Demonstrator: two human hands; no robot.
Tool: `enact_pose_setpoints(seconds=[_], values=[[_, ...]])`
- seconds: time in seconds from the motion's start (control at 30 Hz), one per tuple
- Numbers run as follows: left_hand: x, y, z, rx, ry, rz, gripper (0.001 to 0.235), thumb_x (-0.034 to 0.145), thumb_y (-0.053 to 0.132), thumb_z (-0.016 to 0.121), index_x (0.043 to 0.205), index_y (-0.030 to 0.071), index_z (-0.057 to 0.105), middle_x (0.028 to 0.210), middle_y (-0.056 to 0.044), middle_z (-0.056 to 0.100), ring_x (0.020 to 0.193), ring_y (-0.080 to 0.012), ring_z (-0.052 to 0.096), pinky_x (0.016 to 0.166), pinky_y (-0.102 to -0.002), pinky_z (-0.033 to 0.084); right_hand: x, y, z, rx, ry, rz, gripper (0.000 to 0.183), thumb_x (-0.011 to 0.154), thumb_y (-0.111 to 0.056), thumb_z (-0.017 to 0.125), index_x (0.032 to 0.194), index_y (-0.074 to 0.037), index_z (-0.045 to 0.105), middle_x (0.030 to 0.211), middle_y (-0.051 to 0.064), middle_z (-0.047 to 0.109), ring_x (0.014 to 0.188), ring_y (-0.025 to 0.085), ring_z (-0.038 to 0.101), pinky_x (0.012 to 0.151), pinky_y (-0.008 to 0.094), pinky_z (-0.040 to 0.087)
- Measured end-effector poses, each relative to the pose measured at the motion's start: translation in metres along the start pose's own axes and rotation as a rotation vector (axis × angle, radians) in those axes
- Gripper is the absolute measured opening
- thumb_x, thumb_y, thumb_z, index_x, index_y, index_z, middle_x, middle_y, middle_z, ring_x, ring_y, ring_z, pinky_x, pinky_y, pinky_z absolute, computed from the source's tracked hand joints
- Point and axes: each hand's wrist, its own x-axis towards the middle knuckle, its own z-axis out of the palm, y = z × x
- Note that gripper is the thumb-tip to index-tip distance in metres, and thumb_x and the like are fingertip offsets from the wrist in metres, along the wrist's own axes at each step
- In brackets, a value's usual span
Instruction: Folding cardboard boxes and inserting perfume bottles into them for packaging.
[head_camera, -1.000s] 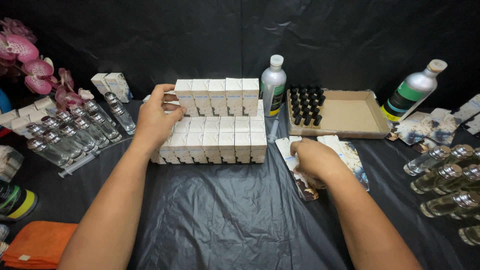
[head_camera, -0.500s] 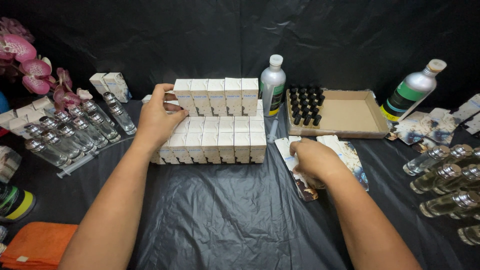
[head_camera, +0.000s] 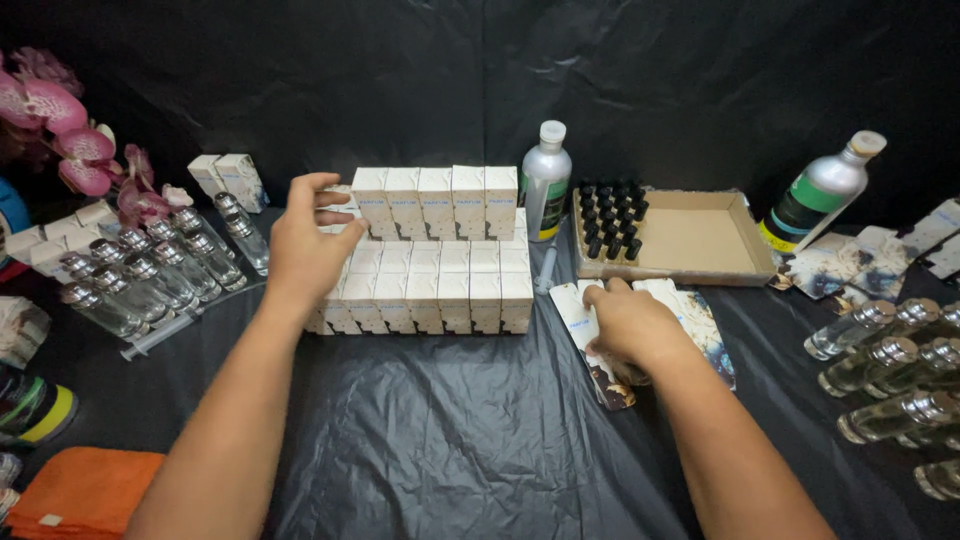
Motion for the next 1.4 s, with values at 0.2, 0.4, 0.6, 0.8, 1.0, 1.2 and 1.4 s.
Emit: enact_pose_setpoints(seconds=[0.2,0.4,0.6,0.8,1.0,1.2,1.4], values=[[-0.066,0.003,0.034,0.052,0.313,0.292,0.015,0.093,0.005,0.071,0.105,0.014,0.072,0.087,-0.009,0.074,0.071,-0.0245,0.072,0.057,-0.032,0.056,-0.004,-0.004,0.0,0.0,0.015,0.001,0.076,0.078,-0.021,0.089,0.143,-0.007,0.053,0.129,0.03,0.06,0.109,0.055,0.069,0.091,0.063,0.057],[-0.128,0.006,0.061,-0.05,-0.274,0.959,0.017,0.094,0.004,0.064,0.111,0.0,0.063,0.086,-0.012,0.066,0.072,-0.0301,0.064,0.062,-0.039,0.053,0.005,-0.007,0.017,-0.131,0.024,0.084,0.065,0.077,-0.021,0.083,0.133,-0.02,0.05,0.124,0.011,0.061,0.106,0.041,0.07,0.081,0.056,0.057],[-0.139,-0.019,0.078,0.03,-0.563,0.687,0.017,0.094,0.015,0.059,0.11,0.013,0.064,0.092,-0.005,0.071,0.084,-0.0278,0.07,0.069,-0.04,0.052,-0.001,-0.011,0.023,-0.204,0.106,0.062,0.049,0.08,-0.012,0.072,0.123,-0.017,0.05,0.108,0.012,0.063,0.09,0.039,0.071,0.068,0.054,0.055],[-0.135,-0.023,0.08,0.012,-0.598,0.659,0.018,0.092,0.015,0.059,0.109,0.013,0.065,0.09,-0.007,0.07,0.084,-0.0283,0.069,0.071,-0.041,0.053,0.002,-0.014,0.025,-0.239,0.086,0.117,0.049,0.084,-0.009,0.061,0.13,-0.02,0.047,0.114,0.011,0.062,0.094,0.04,0.073,0.067,0.057,0.056],[-0.133,-0.02,0.078,0.045,-0.663,0.572,0.019,0.095,0.018,0.056,0.11,0.015,0.067,0.092,-0.004,0.071,0.089,-0.0256,0.069,0.065,-0.043,0.051,-0.002,-0.017,0.023,-0.282,0.109,0.109,0.055,0.083,-0.008,0.064,0.133,-0.02,0.045,0.112,0.011,0.061,0.092,0.04,0.073,0.066,0.056,0.056],[-0.133,-0.019,0.079,0.061,-0.666,0.563,0.018,0.095,0.02,0.057,0.108,0.015,0.067,0.089,-0.004,0.071,0.087,-0.0265,0.069,0.067,-0.043,0.052,-0.003,-0.023,0.015,-0.258,0.118,0.114,0.062,0.081,-0.017,0.075,0.135,-0.023,0.045,0.12,0.008,0.057,0.107,0.037,0.065,0.076,0.055,0.061],[-0.133,-0.019,0.08,0.057,-0.658,0.571,0.017,0.095,0.02,0.058,0.108,0.015,0.067,0.092,-0.004,0.072,0.088,-0.0262,0.069,0.072,-0.042,0.053,-0.012,-0.03,-0.032,0.02,-0.06,0.246,0.094,0.083,-0.003,0.069,0.16,-0.032,0.025,0.109,0.019,0.073,0.096,0.036,0.073,0.079,0.048,0.054]])
